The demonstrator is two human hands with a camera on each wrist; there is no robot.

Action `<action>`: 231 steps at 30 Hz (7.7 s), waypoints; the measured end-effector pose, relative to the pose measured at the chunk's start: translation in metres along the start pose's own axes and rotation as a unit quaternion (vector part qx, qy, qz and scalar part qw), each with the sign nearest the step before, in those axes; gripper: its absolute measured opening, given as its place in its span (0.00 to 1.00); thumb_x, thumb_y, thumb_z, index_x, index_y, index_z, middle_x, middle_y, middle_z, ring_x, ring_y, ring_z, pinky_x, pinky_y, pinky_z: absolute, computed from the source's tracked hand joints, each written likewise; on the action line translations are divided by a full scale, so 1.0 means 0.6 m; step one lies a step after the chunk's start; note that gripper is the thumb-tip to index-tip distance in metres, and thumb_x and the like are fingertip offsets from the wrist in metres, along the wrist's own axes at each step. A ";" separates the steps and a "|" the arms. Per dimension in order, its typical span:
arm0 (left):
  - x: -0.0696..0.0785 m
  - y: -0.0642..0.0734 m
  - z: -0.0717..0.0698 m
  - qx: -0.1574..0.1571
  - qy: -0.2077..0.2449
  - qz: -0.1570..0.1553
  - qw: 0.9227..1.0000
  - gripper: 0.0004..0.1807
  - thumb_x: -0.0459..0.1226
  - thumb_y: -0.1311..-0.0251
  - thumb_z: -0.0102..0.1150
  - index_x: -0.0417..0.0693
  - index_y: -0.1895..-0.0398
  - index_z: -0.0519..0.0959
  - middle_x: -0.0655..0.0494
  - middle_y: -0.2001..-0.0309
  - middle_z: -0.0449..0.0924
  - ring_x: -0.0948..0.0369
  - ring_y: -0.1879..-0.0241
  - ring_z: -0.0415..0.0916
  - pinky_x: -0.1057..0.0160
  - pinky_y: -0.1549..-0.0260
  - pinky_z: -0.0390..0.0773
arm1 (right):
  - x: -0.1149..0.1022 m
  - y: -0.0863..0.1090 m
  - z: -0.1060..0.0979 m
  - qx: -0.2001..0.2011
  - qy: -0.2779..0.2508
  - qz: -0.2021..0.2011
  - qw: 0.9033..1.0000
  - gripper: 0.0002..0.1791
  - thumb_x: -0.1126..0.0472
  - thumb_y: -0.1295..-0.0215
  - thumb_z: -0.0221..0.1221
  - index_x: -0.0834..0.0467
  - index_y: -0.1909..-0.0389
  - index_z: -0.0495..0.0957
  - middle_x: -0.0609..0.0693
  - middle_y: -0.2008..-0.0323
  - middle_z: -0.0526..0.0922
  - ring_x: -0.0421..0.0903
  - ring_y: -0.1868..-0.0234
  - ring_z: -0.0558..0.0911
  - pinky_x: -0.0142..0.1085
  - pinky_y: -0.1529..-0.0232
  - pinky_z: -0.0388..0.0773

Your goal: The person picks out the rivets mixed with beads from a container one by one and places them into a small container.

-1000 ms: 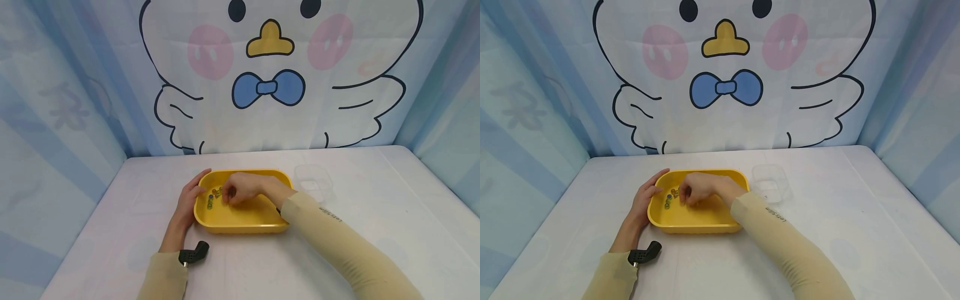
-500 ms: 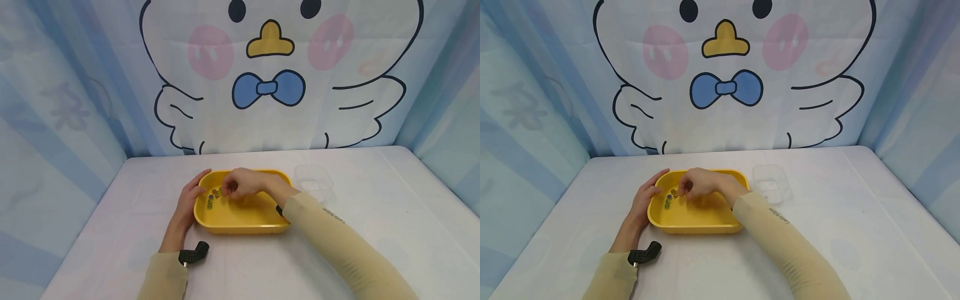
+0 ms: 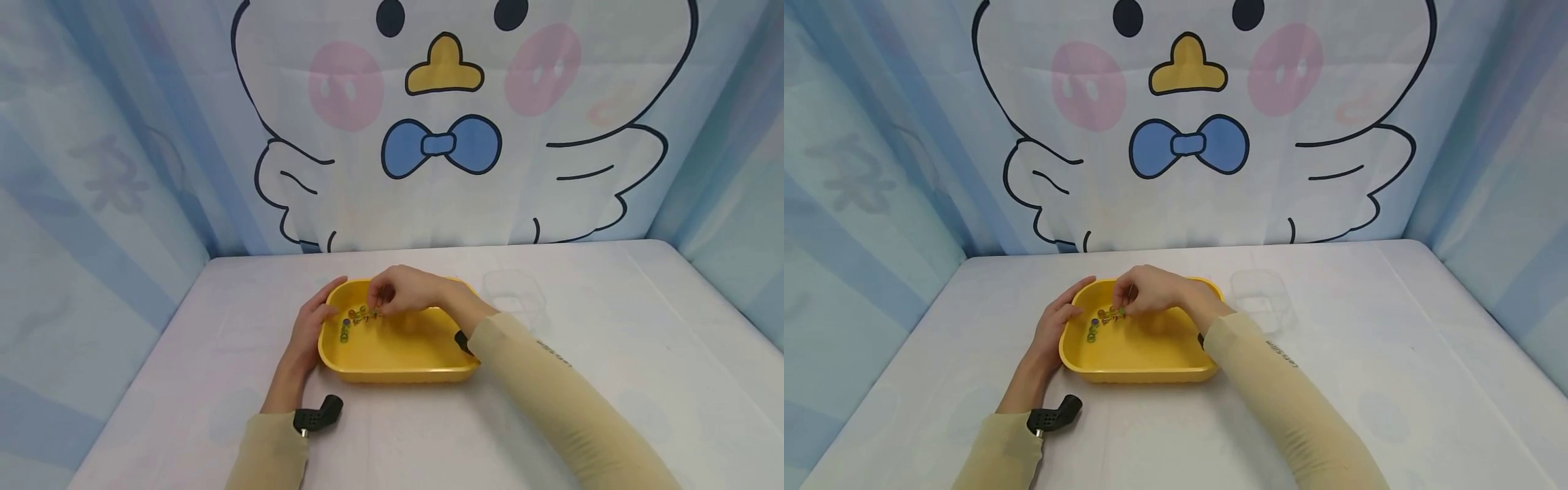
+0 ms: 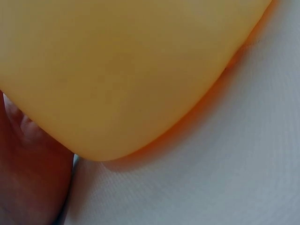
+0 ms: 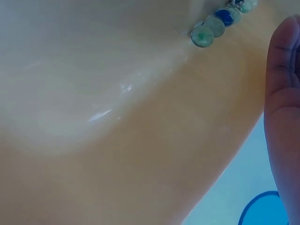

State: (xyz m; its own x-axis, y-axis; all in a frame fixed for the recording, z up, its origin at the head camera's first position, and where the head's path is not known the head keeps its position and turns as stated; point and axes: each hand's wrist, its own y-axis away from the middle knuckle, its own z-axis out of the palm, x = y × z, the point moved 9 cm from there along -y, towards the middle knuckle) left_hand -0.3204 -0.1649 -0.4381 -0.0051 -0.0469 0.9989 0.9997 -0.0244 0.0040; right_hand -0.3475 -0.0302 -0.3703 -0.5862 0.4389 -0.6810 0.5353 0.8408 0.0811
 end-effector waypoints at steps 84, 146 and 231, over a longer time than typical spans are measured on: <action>-0.003 0.001 0.004 -0.002 0.022 -0.013 1.000 0.33 0.29 0.36 0.38 0.52 0.26 0.68 0.58 0.25 0.60 0.59 0.26 0.55 0.59 0.28 0.54 | 0.012 0.178 -0.139 0.176 -0.084 -0.014 0.981 0.07 0.73 0.37 0.60 0.62 0.61 0.81 0.58 0.62 0.80 0.53 0.63 0.77 0.33 0.60 0.80; 0.000 0.003 0.005 -0.006 0.017 -0.013 1.000 0.34 0.29 0.36 0.37 0.51 0.25 0.67 0.58 0.24 0.59 0.59 0.26 0.54 0.58 0.27 0.52 | 0.121 0.321 -0.144 0.325 -0.096 0.087 0.937 0.09 0.66 0.33 0.63 0.67 0.56 0.80 0.58 0.60 0.81 0.51 0.62 0.79 0.31 0.59 0.80; -0.001 0.004 0.005 -0.008 0.026 -0.008 1.000 0.33 0.30 0.35 0.38 0.52 0.25 0.67 0.57 0.25 0.60 0.59 0.26 0.55 0.56 0.27 0.52 | 0.090 0.293 -0.170 0.317 -0.044 0.080 0.944 0.10 0.67 0.32 0.60 0.63 0.51 0.80 0.56 0.58 0.81 0.52 0.58 0.78 0.29 0.57 0.79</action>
State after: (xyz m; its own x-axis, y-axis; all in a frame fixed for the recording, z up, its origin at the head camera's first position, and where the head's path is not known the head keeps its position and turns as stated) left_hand -0.3182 -0.1618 -0.4386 -0.0234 -0.0981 0.9949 0.9990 -0.0412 0.0194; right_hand -0.3468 0.1737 -0.3187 -0.4290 0.4921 -0.7575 0.8855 0.3947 -0.2451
